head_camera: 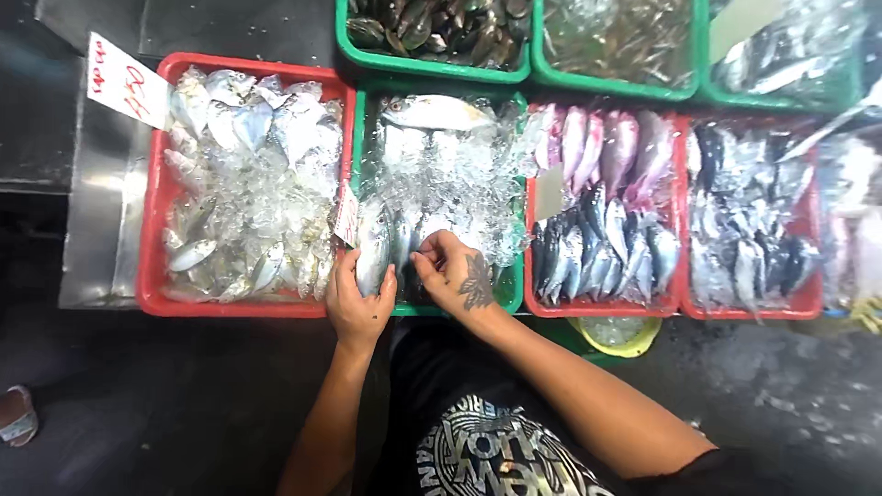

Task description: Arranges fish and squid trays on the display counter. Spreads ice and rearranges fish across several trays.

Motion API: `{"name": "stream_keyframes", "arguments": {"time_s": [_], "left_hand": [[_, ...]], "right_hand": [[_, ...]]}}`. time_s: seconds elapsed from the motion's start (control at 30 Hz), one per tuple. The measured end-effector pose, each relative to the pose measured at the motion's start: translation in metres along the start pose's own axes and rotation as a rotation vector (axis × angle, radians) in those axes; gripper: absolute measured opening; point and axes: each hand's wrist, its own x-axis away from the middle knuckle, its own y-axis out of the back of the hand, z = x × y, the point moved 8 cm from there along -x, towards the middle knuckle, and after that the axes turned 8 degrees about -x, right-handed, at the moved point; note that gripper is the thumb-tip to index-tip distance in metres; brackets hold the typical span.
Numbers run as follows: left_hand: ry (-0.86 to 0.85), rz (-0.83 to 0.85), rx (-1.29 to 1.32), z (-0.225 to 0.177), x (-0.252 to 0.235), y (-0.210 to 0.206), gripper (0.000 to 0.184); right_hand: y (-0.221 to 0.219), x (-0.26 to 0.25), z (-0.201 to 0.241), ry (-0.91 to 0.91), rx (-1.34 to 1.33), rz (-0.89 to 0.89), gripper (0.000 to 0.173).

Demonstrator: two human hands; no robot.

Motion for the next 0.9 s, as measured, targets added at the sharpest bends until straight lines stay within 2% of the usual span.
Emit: {"name": "stream_keyframes", "arguments": {"time_s": [0.1, 0.2, 0.3, 0.37, 0.47, 0.57, 0.6, 0.67, 0.73, 0.9], "left_hand": [[-0.074, 0.057, 0.078, -0.032, 0.002, -0.008, 0.059], [-0.139, 0.251, 0.192, -0.073, 0.015, -0.038, 0.055], [-0.226, 0.493, 0.35, -0.105, 0.026, -0.065, 0.06], [-0.273, 0.532, 0.368, -0.112, 0.024, -0.068, 0.053], [-0.398, 0.57, 0.144, -0.115, 0.022, -0.078, 0.034], [-0.659, 0.803, -0.094, -0.135, 0.04, -0.123, 0.045], [-0.763, 0.833, -0.138, -0.143, 0.045, -0.14, 0.046], [-0.933, 0.843, -0.224, -0.158, 0.043, -0.165, 0.04], [-1.027, 0.829, -0.266, -0.171, 0.031, -0.173, 0.032], [-1.1, 0.766, -0.273, -0.184, 0.016, -0.169, 0.022]], "right_hand": [[0.027, 0.013, -0.032, -0.01, -0.177, 0.014, 0.026], [0.023, 0.024, -0.048, -0.104, -0.652, 0.193, 0.031], [0.037, 0.023, -0.064, -0.176, -0.902, 0.051, 0.023], [0.06, 0.018, -0.086, -0.205, -0.908, -0.048, 0.023], [0.104, 0.019, -0.114, -0.223, -0.88, -0.174, 0.023], [0.137, 0.027, -0.134, -0.246, -0.826, -0.295, 0.023], [0.143, 0.029, -0.139, -0.255, -0.822, -0.323, 0.023], [0.146, 0.03, -0.142, -0.261, -0.84, -0.371, 0.02], [0.141, 0.034, -0.139, -0.265, -0.859, -0.383, 0.019], [0.114, 0.049, -0.136, -0.339, -0.861, -0.224, 0.026]]}}
